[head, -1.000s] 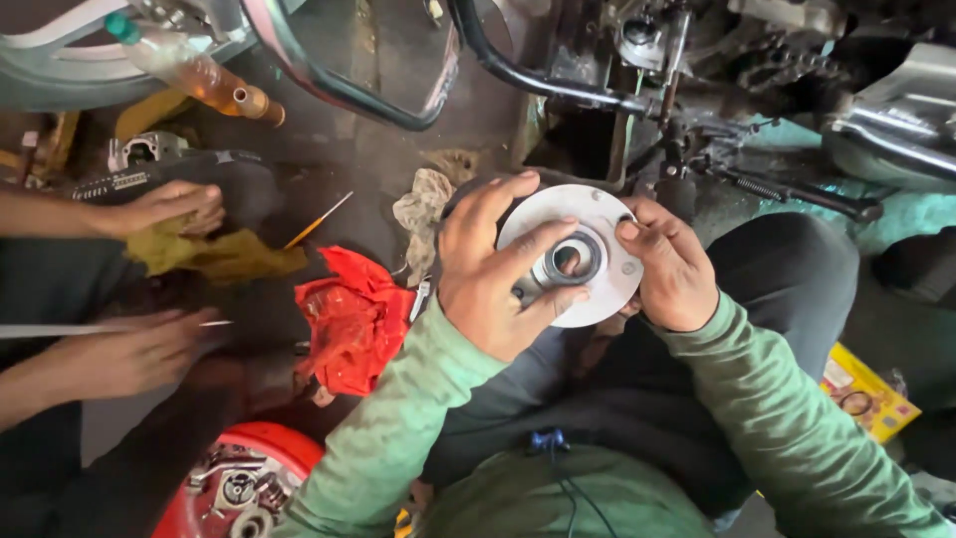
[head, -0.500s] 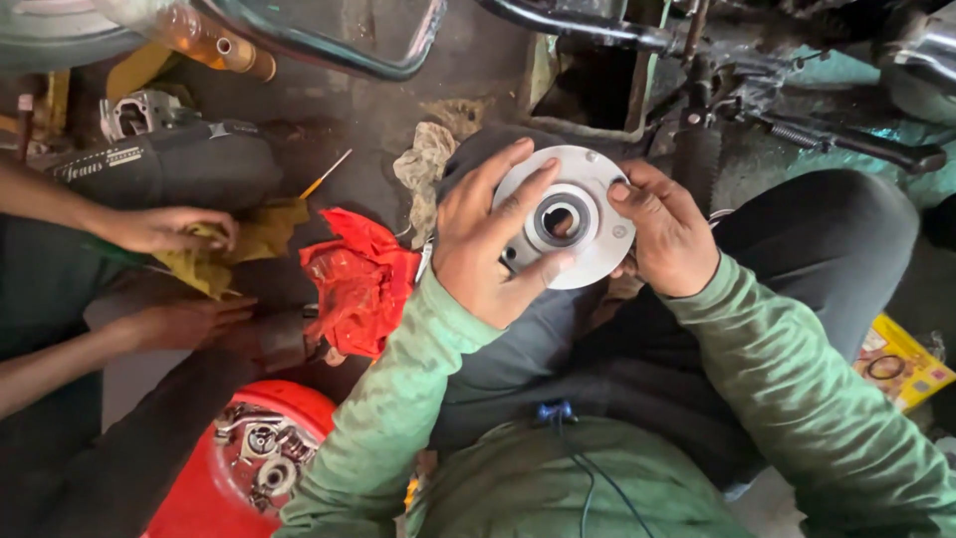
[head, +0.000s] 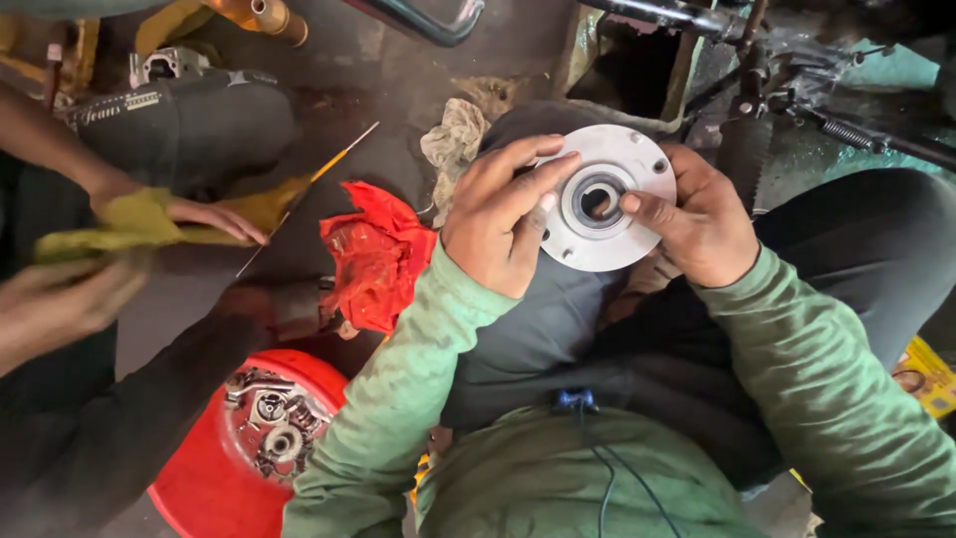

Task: Servicing and cleaning internal engine components of a motorcycle.

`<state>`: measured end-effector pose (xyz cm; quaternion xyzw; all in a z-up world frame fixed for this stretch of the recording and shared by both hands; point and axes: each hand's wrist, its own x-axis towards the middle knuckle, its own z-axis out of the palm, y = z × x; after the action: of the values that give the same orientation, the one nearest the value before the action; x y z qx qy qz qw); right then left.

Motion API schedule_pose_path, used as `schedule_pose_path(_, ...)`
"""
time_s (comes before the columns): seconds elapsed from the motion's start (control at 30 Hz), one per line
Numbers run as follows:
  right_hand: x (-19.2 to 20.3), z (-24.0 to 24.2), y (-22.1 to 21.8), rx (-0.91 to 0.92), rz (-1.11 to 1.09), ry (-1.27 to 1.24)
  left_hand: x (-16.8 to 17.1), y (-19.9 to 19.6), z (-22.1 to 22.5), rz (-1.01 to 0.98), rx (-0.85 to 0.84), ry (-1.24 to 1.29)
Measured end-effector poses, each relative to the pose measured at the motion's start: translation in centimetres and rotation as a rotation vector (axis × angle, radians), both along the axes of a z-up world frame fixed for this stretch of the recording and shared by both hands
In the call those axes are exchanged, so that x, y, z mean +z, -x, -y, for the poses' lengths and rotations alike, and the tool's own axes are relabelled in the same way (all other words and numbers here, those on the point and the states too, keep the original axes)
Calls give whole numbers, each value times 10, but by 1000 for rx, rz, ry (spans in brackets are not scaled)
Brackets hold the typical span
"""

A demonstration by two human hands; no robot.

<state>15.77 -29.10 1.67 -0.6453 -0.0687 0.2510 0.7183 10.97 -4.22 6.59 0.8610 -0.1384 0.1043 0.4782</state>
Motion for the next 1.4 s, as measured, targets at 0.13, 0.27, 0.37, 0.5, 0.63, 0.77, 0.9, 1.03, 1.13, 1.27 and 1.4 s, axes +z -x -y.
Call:
schedule_pose_path(0.13,6,-1,3,1,-2,-21,3,-1,1,22,-6,11)
schedule_pose_path(0.27,7,1,12,-10,105,-44,10,-4,4,22,50,59)
schedule_pose_path(0.37,4,5,18,7,178,-32,11,-5,3,-117,21,258)
schedule_pose_path(0.5,3,7,24,-16,278,-24,24,0,-5,-370,-167,446)
schedule_pose_path(0.63,-5,14,28,-68,300,-51,23,7,3,-329,-169,397)
schedule_pose_path(0.77,-3,17,30,-60,245,-95,25,10,8,-309,-121,382)
schedule_pose_path(0.9,15,11,30,-36,143,-164,26,12,11,-269,-85,352)
schedule_pose_path(1.03,6,14,32,-31,267,-105,30,12,12,-295,-93,383)
schedule_pose_path(1.13,11,12,33,-52,181,-142,30,14,13,-291,-103,414)
schedule_pose_path(1.27,11,12,33,-63,187,-113,34,12,14,-355,-111,401)
schedule_pose_path(1.4,5,19,35,-37,334,0,29,11,17,-401,-133,464)
